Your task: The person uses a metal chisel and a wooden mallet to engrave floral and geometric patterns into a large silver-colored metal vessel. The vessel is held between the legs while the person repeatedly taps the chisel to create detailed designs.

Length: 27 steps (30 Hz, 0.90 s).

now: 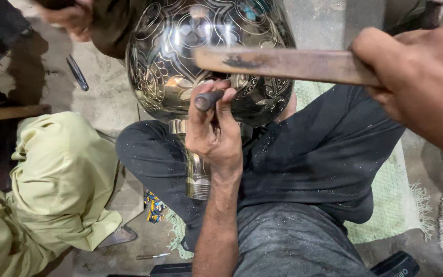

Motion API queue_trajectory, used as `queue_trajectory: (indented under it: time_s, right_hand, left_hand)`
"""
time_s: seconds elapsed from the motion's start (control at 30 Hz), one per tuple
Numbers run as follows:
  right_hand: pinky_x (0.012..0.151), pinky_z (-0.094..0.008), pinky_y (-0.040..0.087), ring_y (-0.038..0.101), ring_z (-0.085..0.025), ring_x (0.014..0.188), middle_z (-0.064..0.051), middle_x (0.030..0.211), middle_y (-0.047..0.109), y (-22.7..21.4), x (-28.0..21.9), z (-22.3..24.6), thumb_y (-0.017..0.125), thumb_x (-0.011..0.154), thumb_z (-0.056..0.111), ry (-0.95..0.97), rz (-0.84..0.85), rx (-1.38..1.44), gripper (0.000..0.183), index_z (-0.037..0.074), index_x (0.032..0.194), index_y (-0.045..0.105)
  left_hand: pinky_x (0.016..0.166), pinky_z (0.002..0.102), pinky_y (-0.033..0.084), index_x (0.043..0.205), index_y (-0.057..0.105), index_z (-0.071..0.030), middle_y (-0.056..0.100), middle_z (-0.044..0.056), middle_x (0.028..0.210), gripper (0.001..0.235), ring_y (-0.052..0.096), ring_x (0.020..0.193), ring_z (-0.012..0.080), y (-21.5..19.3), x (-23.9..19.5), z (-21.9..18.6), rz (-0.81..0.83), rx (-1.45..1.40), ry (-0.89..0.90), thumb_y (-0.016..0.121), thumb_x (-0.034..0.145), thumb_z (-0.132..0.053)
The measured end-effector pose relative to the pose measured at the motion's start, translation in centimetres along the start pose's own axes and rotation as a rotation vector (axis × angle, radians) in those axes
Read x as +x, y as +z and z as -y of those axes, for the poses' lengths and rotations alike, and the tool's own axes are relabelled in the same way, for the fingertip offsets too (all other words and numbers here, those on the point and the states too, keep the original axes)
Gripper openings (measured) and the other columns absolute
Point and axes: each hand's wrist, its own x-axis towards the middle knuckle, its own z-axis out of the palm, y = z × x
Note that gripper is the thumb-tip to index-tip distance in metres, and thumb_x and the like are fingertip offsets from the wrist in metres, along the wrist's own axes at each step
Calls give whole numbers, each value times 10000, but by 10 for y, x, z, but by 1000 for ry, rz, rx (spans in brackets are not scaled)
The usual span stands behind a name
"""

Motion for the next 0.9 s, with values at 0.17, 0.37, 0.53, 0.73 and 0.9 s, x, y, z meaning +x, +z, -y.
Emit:
queue_trajectory:
  time_s: [0.17, 0.37, 0.53, 0.73, 0.9]
  right_hand:
    - [563, -346, 536, 709, -175, 658, -72, 702, 653, -26, -4, 12, 751, 821, 139, -159, -100, 239, 273, 93, 1065, 637]
    - [569, -326, 549, 715, -146, 667, -21, 724, 657, -40, 0, 23, 701, 915, 294, -158, 91, -115, 198, 170, 1023, 589]
    - [561, -322, 538, 728, -162, 692, -9, 732, 666, -52, 2, 27, 708, 871, 302, -174, -40, -221, 221, 178, 1010, 591]
    - [584, -309, 553, 740, -151, 714, -13, 758, 687, -41, -2, 23, 718, 871, 310, -185, -66, -208, 250, 188, 1068, 623]
    - [622, -328, 553, 733, -152, 726, 20, 754, 684, -37, -1, 21, 764, 830, 310, -203, -106, -48, 284, 206, 1064, 641]
  left_hand:
    - [933, 315, 654, 1301, 596, 36, 741, 98, 1085, 349, 727, 987, 176, 2, -2, 10, -74, -328, -182, 688, 984, -77]
    - [1018, 324, 644, 1380, 530, 12, 704, 162, 1237, 358, 718, 1113, 203, 0, -5, 17, 11, -164, 38, 706, 1087, -94]
    - [1004, 304, 635, 1392, 498, -15, 684, 180, 1277, 369, 703, 1110, 213, 1, -4, 23, 62, -339, -90, 667, 1077, -103]
    - [1061, 320, 542, 1401, 545, -31, 659, 168, 1213, 374, 637, 1132, 235, -7, -3, 3, 89, -299, -31, 684, 1055, -2]
    - [1022, 344, 624, 1379, 590, -24, 682, 148, 1237, 418, 711, 1114, 222, -5, 2, -2, 60, -332, -23, 701, 979, 25]
